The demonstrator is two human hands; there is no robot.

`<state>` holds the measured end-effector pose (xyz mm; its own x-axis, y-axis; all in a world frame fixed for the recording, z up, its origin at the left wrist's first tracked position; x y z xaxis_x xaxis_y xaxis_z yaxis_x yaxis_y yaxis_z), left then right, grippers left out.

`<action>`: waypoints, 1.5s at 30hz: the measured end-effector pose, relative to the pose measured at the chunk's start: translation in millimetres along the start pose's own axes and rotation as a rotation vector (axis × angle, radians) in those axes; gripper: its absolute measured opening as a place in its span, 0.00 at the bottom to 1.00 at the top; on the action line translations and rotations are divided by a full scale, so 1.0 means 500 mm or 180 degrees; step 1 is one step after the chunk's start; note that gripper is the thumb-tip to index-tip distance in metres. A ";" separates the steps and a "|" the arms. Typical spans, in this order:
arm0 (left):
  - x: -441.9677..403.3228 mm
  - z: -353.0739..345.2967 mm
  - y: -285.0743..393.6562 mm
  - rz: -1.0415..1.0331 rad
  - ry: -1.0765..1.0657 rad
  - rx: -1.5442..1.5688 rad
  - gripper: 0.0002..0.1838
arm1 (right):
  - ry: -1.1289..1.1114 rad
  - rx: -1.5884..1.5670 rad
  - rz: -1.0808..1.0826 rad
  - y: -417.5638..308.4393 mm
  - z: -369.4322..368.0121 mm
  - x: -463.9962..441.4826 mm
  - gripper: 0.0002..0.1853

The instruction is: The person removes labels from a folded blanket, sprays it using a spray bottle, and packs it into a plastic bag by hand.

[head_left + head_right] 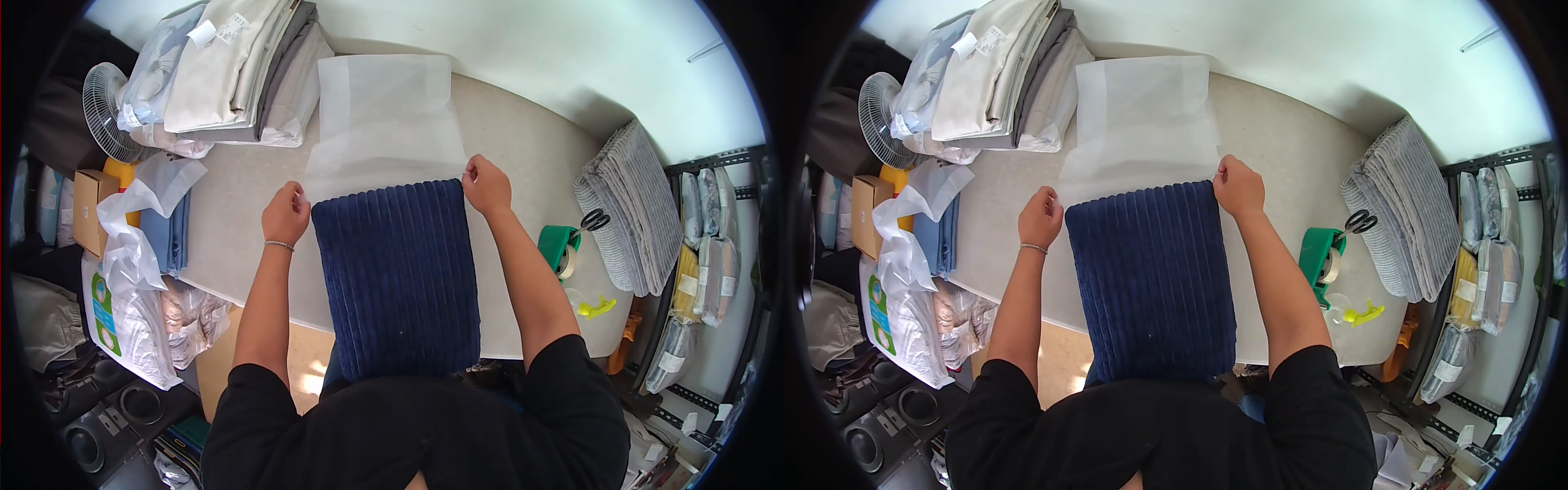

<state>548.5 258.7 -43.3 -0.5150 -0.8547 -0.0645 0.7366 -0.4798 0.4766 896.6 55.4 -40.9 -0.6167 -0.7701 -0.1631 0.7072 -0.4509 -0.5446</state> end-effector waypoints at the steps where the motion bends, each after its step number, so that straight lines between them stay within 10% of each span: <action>1: -0.002 0.002 0.005 -0.0030 -0.0088 -0.0125 0.10 | 0.0002 0.0004 0.0001 -0.011 0.012 0.001 0.03; 14: 0.163 -0.087 -0.053 -0.0473 0.0904 0.0446 0.07 | 0.0476 -0.0075 0.0459 0.065 -0.008 0.172 0.08; 22: 0.129 -0.130 -0.073 0.0868 -0.0295 0.0668 0.13 | -0.0174 0.0301 -0.0847 0.101 -0.061 0.126 0.16; 32: 0.130 -0.170 -0.100 0.0780 -0.0402 -0.0361 0.07 | -0.0871 0.0590 -0.0819 0.153 -0.112 0.127 0.07; 45: 0.556 -0.129 -0.096 -0.0508 -0.1077 -0.0029 0.11 | -0.1224 0.0422 -0.0373 0.183 0.015 0.508 0.13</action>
<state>398.0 31.2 -140.8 -0.7383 -0.6560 0.1568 0.6384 -0.6048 0.4760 807.3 -184.9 -126.1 -0.5394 -0.8111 0.2261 0.6938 -0.5802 -0.4265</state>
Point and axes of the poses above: each hand's wrist, its own x-axis away from the middle knuckle, its own z-axis out of the back of the hand, y = z × x, the point moved 3 cm from there along -x, towards the middle knuckle, and after that the axes turned 1 degree about z, right-handed, at the moved point
